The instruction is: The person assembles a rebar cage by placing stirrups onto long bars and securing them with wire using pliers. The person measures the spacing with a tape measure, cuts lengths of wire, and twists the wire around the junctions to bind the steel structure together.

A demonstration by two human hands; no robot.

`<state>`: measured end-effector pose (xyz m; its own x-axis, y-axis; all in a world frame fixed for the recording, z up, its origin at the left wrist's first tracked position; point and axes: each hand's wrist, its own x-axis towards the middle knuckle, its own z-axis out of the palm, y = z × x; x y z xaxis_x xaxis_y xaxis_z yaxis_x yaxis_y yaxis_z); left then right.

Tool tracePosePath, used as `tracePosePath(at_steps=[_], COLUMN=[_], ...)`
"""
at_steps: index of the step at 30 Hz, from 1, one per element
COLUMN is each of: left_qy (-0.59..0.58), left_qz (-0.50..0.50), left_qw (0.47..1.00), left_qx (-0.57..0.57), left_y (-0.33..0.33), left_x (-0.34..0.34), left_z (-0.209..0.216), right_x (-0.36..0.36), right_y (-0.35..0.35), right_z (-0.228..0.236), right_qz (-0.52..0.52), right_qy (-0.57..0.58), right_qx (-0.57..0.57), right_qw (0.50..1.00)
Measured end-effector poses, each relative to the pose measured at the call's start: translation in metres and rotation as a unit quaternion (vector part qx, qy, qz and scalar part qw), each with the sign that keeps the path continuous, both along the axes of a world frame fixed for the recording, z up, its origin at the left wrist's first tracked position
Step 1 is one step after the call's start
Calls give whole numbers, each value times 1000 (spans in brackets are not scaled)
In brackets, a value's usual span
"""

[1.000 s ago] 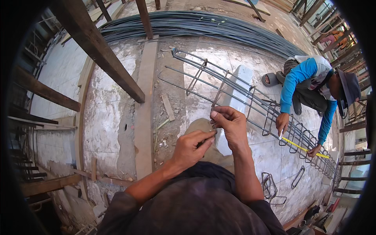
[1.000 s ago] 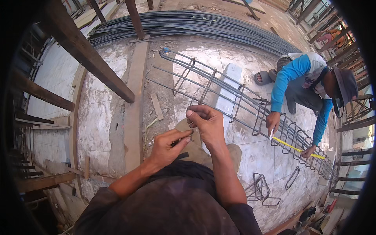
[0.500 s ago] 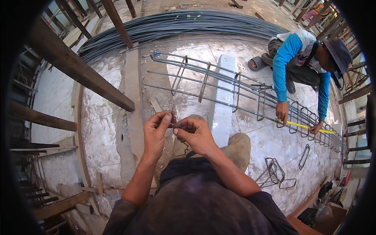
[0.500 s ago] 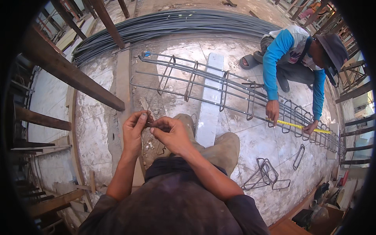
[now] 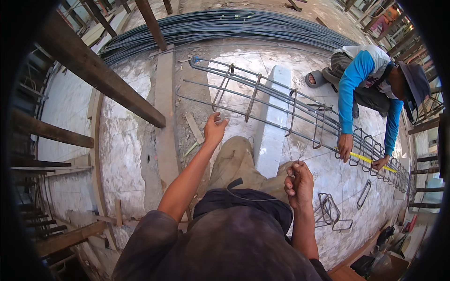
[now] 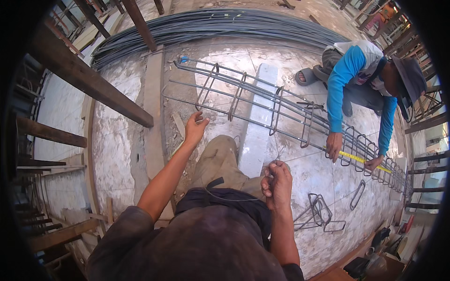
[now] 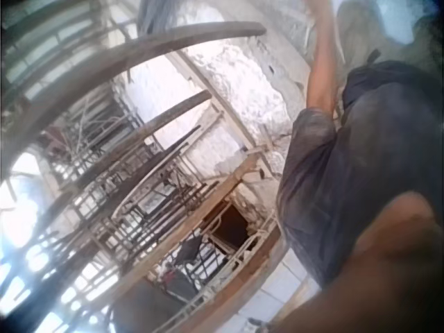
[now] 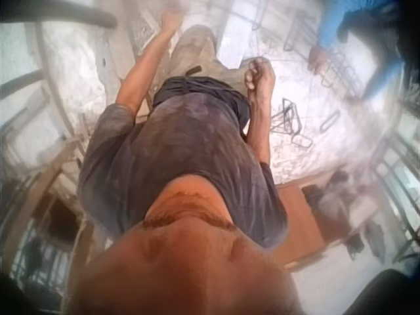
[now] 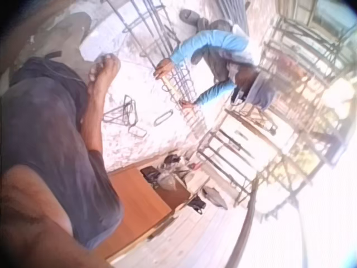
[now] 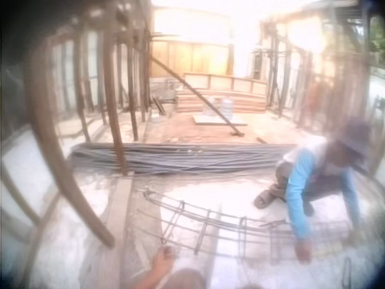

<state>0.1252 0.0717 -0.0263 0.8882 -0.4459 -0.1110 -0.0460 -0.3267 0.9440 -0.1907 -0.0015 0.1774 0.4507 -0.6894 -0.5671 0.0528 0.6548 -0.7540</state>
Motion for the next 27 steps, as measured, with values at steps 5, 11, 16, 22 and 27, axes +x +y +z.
tracePosePath(at_steps=[5, 11, 16, 22, 27], left_qy=[-117, -262, -227, -150, -114], left_qz=[-12, 88, -18, -138, -231], left_qw=[993, 959, 973, 978, 951], left_qx=[13, 66, 25, 39, 168], left_y=[-32, -15, -26, -84, -122], left_x=[-2, 50, 30, 4, 29], left_z=[-4, 3, 25, 30, 22], right_x=[-21, -45, -42, -22, -28], right_y=[1, -11, -22, -14, -5], right_z=[-11, -13, -11, -13, -21], right_qz=[-39, -34, -57, -6, -3], right_qy=[36, 69, 81, 91, 106], right_qx=[17, -1, -16, -18, -15], right_qw=[998, 997, 995, 996, 994])
